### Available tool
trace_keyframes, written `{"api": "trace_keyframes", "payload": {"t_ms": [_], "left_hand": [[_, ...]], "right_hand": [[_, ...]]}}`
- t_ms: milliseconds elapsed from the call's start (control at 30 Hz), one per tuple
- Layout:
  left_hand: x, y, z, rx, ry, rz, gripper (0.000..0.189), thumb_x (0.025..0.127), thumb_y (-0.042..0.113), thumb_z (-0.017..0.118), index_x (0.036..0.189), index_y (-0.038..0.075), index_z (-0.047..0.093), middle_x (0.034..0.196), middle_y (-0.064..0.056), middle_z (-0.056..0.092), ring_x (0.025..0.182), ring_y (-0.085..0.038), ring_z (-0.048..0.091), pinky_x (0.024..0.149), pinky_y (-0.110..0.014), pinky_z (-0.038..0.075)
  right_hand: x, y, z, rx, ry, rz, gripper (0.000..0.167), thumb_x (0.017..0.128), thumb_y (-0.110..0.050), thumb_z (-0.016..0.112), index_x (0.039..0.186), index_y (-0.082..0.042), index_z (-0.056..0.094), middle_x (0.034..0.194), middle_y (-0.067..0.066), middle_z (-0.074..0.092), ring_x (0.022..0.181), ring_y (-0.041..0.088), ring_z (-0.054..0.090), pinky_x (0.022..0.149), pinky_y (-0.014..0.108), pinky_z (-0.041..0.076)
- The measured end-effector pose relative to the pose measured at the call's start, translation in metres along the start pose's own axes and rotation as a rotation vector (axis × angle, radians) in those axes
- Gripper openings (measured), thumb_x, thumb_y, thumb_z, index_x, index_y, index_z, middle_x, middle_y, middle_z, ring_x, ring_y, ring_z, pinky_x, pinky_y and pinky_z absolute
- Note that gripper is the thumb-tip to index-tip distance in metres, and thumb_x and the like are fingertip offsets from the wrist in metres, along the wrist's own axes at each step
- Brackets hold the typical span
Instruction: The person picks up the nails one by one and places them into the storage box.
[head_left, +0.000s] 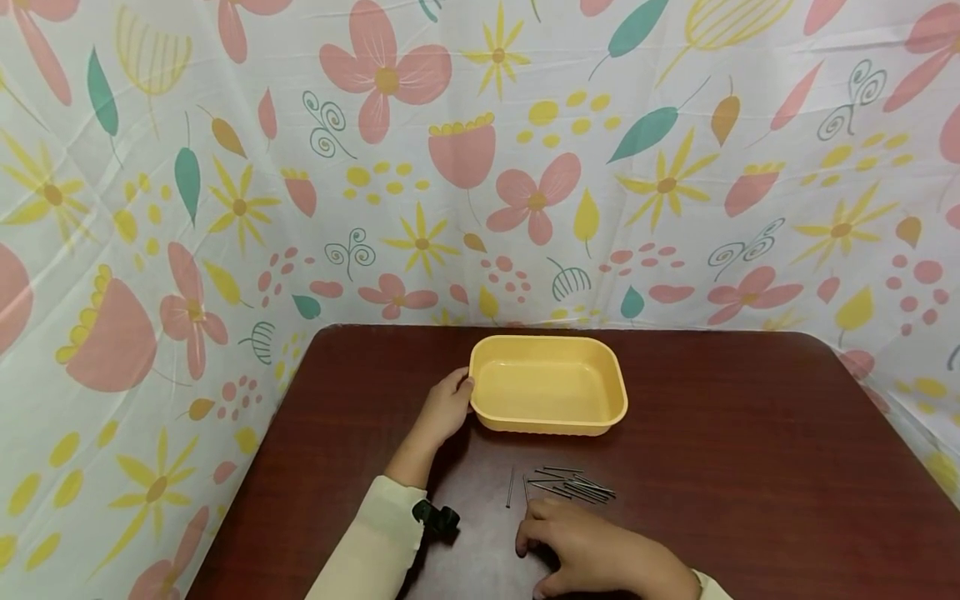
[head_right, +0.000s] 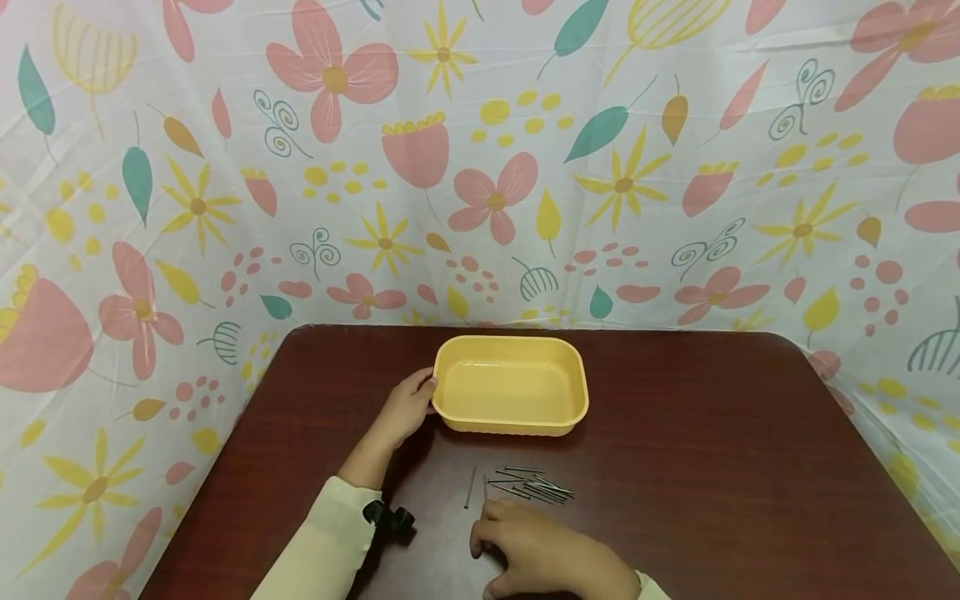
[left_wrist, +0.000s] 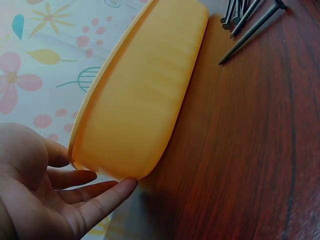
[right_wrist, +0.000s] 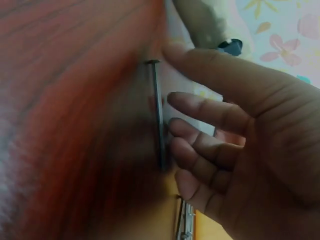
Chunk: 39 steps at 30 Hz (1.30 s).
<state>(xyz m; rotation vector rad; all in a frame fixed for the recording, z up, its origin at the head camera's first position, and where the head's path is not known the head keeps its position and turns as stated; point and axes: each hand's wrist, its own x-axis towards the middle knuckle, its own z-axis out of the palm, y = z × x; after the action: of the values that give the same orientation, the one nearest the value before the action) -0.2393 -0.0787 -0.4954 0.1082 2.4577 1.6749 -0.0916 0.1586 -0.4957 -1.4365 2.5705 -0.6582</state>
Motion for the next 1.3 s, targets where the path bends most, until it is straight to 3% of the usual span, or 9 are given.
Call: {"api": "trace_keyframes", "payload": {"t_ms": [267, 500, 700, 867, 1033, 1300], "left_hand": [[0.0, -0.0008, 0.0, 0.006, -0.002, -0.003, 0.047, 0.11, 0.029, 0.04, 0.151, 0.006, 0.046, 0.135, -0.018, 0.064, 0.111, -0.026, 0.069, 0.091, -0.037, 0.061], [0.0004, -0.0014, 0.0, 0.001, -0.006, -0.001, 0.048, 0.11, 0.029, 0.04, 0.151, 0.004, 0.045, 0.137, -0.019, 0.062, 0.113, -0.028, 0.069, 0.092, -0.037, 0.061], [0.0002, -0.0024, 0.0, 0.008, -0.005, 0.0, 0.047, 0.11, 0.029, 0.04, 0.15, 0.004, 0.047, 0.134, -0.018, 0.064, 0.11, -0.026, 0.07, 0.09, -0.036, 0.062], [-0.0015, -0.0011, -0.0002, 0.018, -0.003, -0.001, 0.047, 0.11, 0.028, 0.039, 0.15, 0.004, 0.048, 0.131, -0.019, 0.065, 0.102, -0.025, 0.07, 0.085, -0.035, 0.062], [-0.0018, -0.0012, -0.0005, 0.013, -0.012, -0.006, 0.048, 0.111, 0.03, 0.039, 0.15, 0.004, 0.047, 0.132, -0.018, 0.065, 0.106, -0.026, 0.07, 0.087, -0.036, 0.063], [-0.0027, -0.0021, -0.0002, -0.004, -0.013, 0.016, 0.046, 0.11, 0.028, 0.04, 0.148, 0.004, 0.051, 0.131, -0.018, 0.065, 0.109, -0.027, 0.07, 0.087, -0.036, 0.063]], "right_hand": [[0.0, 0.0013, -0.0064, 0.018, -0.018, -0.006, 0.024, 0.079, -0.029, 0.085, 0.096, -0.029, 0.068, 0.098, -0.016, 0.053, 0.089, -0.005, 0.045, 0.076, 0.012, 0.043], [0.0023, 0.0014, -0.0055, 0.011, 0.024, 0.002, 0.013, 0.084, -0.026, 0.082, 0.085, -0.027, 0.069, 0.091, -0.016, 0.055, 0.086, -0.005, 0.048, 0.075, 0.011, 0.045], [0.004, 0.0039, -0.0015, -0.041, 0.062, -0.016, 0.013, 0.085, -0.028, 0.081, 0.08, -0.028, 0.069, 0.086, -0.017, 0.055, 0.083, -0.006, 0.048, 0.077, 0.014, 0.049], [0.005, 0.0051, -0.0005, -0.019, 0.043, 0.01, 0.015, 0.089, -0.026, 0.078, 0.08, -0.028, 0.066, 0.085, -0.017, 0.054, 0.08, -0.007, 0.045, 0.069, 0.01, 0.043], [0.0062, 0.0036, -0.0015, 0.013, 0.02, 0.022, 0.015, 0.09, -0.021, 0.077, 0.081, -0.026, 0.065, 0.084, -0.016, 0.055, 0.075, -0.009, 0.044, 0.065, 0.006, 0.04], [0.0094, 0.001, -0.0024, -0.053, 0.035, 0.019, 0.018, 0.088, -0.016, 0.076, 0.08, -0.025, 0.063, 0.082, -0.016, 0.053, 0.072, -0.01, 0.043, 0.063, 0.004, 0.037]]}}
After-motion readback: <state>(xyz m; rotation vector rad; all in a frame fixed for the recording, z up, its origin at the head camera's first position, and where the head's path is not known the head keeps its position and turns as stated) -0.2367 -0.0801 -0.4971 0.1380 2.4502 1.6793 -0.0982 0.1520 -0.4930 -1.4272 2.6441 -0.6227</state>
